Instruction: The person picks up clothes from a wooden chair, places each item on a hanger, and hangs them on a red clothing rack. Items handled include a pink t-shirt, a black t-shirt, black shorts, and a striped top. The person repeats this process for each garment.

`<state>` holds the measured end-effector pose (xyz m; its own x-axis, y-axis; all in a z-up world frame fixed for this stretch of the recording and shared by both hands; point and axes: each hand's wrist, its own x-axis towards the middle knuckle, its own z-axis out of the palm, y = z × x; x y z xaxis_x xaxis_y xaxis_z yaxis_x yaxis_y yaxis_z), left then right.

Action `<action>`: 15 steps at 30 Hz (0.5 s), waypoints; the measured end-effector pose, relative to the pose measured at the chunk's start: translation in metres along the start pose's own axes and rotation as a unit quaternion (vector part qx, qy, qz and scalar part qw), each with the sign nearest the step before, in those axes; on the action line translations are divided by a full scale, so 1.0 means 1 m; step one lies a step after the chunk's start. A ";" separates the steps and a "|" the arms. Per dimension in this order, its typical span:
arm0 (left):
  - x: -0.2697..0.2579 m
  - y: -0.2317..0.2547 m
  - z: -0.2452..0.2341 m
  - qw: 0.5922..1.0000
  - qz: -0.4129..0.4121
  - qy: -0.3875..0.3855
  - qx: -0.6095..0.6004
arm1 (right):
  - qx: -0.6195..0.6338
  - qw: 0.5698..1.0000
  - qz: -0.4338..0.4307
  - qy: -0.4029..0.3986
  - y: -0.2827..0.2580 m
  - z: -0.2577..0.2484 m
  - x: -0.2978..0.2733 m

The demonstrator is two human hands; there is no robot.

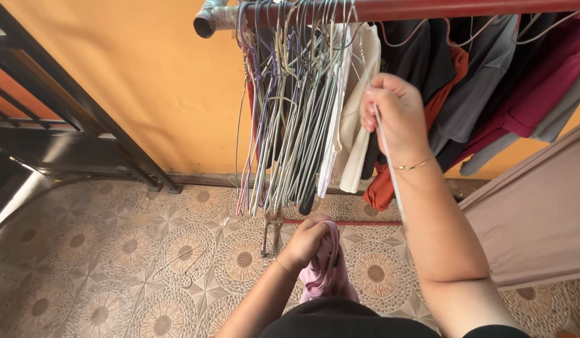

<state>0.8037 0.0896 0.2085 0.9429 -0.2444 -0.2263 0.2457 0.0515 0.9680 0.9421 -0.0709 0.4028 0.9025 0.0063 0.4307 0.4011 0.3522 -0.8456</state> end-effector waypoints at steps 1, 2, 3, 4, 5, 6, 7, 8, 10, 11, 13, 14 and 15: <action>-0.001 0.002 0.000 1.000 -0.001 -0.002 0.001 | -0.001 1.000 0.000 0.002 -0.008 -0.002 -0.001; -0.002 0.004 0.000 1.000 -0.003 -0.003 -0.004 | -0.002 1.000 0.007 -0.003 -0.016 -0.003 -0.002; -0.004 0.006 0.000 1.000 -0.005 -0.004 -0.009 | -0.003 1.000 0.013 -0.008 -0.024 -0.004 -0.003; -0.002 0.003 -0.001 1.000 -0.006 -0.005 -0.010 | -0.004 1.000 0.014 -0.007 -0.024 -0.006 -0.003; 0.000 0.000 -0.002 1.000 -0.008 -0.006 -0.013 | -0.053 0.998 0.016 -0.015 -0.024 -0.007 -0.004; 0.001 -0.003 -0.003 1.000 -0.011 -0.005 -0.015 | -0.100 0.995 0.019 -0.024 -0.023 -0.008 -0.004; 0.004 -0.008 -0.004 1.000 -0.013 -0.005 -0.016 | -0.100 0.995 0.021 -0.023 -0.023 -0.009 -0.003; 0.007 -0.012 -0.005 1.000 -0.021 -0.005 -0.017 | -0.171 0.985 0.010 -0.024 -0.023 -0.008 -0.002; 0.009 -0.015 -0.008 0.999 -0.030 -0.006 -0.018 | -0.242 0.970 0.001 -0.023 -0.026 -0.009 -0.003; 0.009 -0.015 -0.009 0.997 -0.015 -0.027 -0.066 | -0.300 0.953 -0.018 -0.043 -0.028 -0.009 -0.004; 0.008 -0.012 -0.010 0.992 0.000 -0.051 -0.114 | -0.358 0.931 -0.037 -0.061 -0.027 -0.010 -0.006; 0.007 -0.010 -0.010 0.992 0.003 -0.056 -0.111 | -0.372 0.925 -0.048 -0.067 -0.025 -0.010 -0.005; 0.006 -0.007 -0.011 0.992 0.006 -0.061 -0.108 | -0.385 0.918 -0.060 -0.074 -0.023 -0.010 -0.004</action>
<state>0.8103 0.0983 0.1993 0.9149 -0.3578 -0.1869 0.2892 0.2580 0.9219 0.9304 -0.0882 0.4176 0.8365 0.1577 0.5248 0.5392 -0.4073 -0.7371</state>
